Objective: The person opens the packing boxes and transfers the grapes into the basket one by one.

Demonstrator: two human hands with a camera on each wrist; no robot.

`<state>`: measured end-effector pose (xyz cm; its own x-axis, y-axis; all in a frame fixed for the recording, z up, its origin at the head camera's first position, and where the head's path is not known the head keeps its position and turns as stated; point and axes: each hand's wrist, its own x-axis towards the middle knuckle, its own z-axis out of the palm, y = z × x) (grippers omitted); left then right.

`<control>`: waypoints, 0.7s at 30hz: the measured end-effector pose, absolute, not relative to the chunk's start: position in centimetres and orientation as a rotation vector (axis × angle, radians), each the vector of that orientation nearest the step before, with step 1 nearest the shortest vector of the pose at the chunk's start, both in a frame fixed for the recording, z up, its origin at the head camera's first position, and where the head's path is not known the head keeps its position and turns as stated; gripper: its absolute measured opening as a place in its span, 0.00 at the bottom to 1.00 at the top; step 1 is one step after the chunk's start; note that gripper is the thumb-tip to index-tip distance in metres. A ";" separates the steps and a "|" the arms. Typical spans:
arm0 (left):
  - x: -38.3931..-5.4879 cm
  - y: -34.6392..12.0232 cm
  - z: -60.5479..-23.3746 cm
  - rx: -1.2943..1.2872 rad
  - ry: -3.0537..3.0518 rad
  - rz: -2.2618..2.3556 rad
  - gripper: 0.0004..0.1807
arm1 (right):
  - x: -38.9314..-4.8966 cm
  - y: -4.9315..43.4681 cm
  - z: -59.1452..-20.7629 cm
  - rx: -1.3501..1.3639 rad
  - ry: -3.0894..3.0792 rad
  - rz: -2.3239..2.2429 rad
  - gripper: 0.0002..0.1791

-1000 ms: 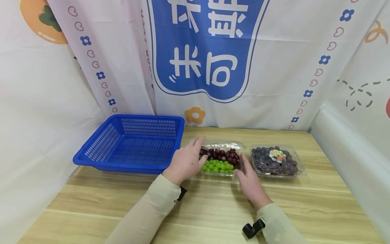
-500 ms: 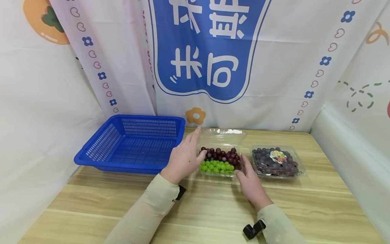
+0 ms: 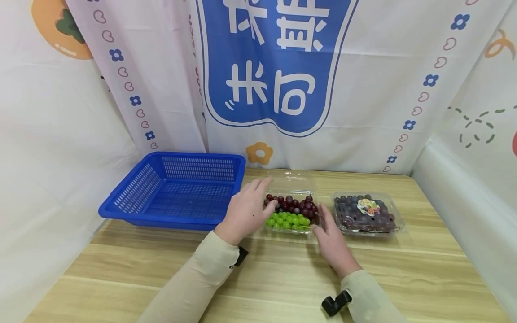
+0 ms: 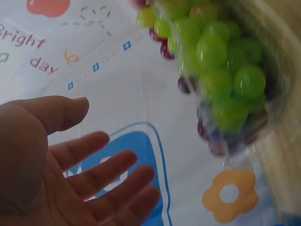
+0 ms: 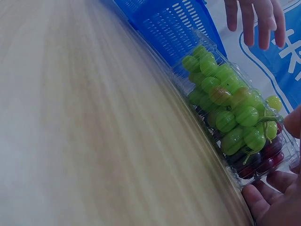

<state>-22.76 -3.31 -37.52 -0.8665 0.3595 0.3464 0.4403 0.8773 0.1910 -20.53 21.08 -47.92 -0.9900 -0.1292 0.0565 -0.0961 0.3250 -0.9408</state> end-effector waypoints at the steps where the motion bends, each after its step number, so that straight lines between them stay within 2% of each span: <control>1: -22.7 -3.1 -37.7 -0.636 -2.741 -0.361 0.30 | -20.6 21.1 -47.9 -0.215 2.535 -1.797 0.41; 5: -22.4 -1.9 -38.4 -0.795 -2.744 -0.283 0.24 | -20.6 21.0 -48.0 -0.213 2.534 -1.792 0.41; 15: -22.7 0.0 -39.5 -0.912 -2.770 -0.118 0.17 | -20.4 20.9 -47.7 -0.227 2.528 -1.812 0.41; 21: -23.3 1.2 -39.2 -1.075 -2.754 -0.016 0.17 | -20.4 21.0 -47.6 -0.217 2.517 -1.812 0.40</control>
